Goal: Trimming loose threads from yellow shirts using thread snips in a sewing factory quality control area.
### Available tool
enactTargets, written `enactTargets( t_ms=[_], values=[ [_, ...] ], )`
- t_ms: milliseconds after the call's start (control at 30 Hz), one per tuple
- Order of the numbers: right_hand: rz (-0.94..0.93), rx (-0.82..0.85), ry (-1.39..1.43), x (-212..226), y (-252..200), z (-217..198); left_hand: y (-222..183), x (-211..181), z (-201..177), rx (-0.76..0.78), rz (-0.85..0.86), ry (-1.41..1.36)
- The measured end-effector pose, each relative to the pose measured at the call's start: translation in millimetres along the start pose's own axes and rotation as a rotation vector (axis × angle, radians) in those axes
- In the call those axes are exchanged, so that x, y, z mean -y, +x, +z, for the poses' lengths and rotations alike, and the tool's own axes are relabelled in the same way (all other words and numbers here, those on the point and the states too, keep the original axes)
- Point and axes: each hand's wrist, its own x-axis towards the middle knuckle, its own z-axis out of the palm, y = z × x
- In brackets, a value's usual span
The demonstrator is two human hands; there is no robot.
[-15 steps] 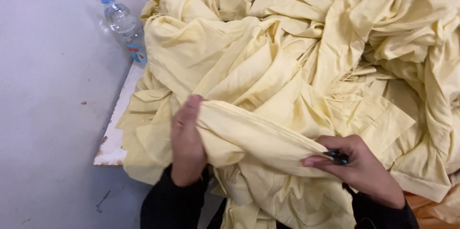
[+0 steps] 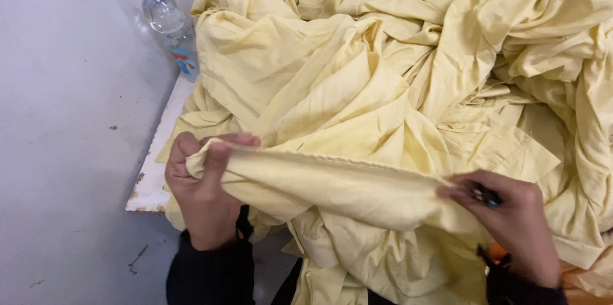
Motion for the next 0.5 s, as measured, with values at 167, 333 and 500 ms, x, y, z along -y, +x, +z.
enactTargets(
  t_ms=[167, 333, 500],
  values=[
    [-0.313, -0.396, -0.326, -25.1, 3.4, 26.0, 2.3, 11.5, -20.5, 0.508, 0.128, -0.374],
    [-0.519, -0.722, -0.263, -31.0, 2.5, 34.8, -17.9, 43.0, -56.0, 0.118, 0.894, 0.893],
    [-0.653, -0.773, 0.073, -36.0, -11.2, 57.4, -4.5, 42.3, 23.7, 0.416, 0.920, 1.043]
  ],
)
